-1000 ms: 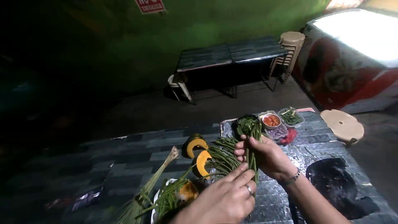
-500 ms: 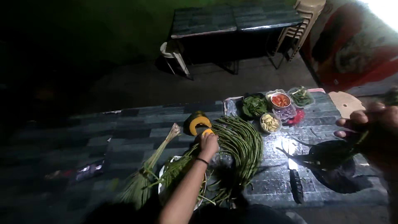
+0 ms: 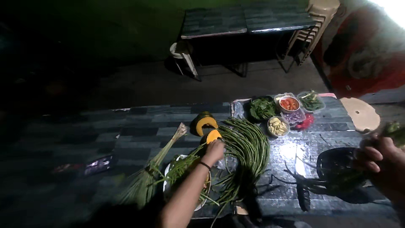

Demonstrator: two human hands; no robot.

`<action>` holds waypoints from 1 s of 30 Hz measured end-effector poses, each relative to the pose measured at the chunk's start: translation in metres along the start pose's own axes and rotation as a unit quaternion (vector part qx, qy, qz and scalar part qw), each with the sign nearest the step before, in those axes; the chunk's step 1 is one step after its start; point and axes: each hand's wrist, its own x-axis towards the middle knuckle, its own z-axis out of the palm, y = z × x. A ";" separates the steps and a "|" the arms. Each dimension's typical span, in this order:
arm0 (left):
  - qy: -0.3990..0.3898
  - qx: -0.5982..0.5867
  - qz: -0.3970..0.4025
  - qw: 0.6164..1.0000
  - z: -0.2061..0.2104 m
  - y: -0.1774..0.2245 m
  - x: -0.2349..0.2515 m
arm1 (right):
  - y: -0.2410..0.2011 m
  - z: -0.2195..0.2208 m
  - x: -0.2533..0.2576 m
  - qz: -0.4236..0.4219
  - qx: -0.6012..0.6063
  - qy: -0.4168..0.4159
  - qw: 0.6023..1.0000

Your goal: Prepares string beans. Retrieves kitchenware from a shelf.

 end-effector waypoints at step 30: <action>0.532 0.224 0.610 0.543 -0.180 0.140 -0.148 | 0.003 0.114 0.025 0.119 -0.006 -0.297 0.947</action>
